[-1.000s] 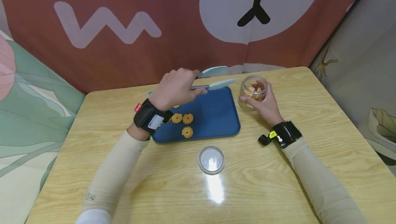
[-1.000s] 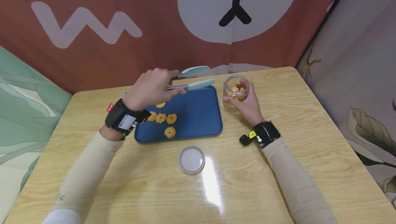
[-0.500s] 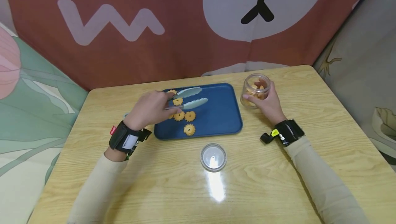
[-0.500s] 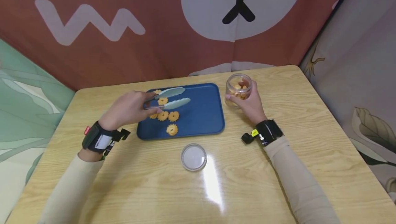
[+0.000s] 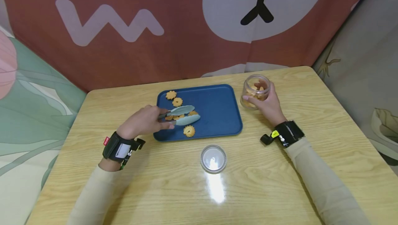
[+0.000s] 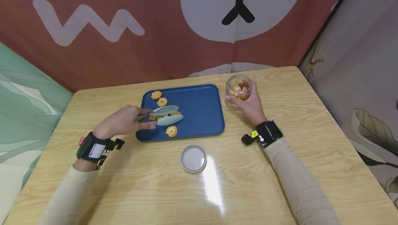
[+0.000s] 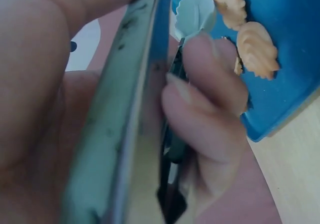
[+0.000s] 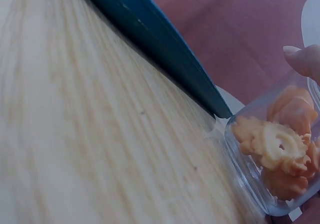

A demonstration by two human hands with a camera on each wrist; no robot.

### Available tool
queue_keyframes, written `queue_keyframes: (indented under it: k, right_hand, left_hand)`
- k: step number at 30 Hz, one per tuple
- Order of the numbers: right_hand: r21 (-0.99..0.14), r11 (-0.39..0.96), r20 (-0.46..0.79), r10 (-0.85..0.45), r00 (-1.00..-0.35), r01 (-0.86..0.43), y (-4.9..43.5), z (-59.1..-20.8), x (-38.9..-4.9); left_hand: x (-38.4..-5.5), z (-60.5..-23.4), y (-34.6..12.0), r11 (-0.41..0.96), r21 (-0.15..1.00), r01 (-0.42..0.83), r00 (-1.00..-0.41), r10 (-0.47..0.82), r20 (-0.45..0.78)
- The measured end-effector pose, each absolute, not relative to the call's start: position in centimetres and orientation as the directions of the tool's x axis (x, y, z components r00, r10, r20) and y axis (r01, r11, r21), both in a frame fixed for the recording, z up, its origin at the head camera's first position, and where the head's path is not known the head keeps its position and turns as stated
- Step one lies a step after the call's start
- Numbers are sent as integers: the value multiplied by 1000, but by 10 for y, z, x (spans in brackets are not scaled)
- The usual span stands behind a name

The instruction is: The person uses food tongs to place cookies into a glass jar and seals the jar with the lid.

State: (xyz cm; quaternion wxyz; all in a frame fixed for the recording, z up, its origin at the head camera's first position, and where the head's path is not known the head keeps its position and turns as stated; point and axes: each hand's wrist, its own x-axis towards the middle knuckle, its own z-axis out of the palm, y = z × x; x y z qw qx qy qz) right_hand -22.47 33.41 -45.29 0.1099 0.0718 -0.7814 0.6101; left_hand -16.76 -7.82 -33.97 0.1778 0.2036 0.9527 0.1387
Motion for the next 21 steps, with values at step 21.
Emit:
queue_keyframes:
  k: [21]
  right_hand:
    - [-937,252,255,20,-967,-242,333,-452,-225]
  left_hand:
    - [-156,-348,-83,831,231,506,-852,523,-13]
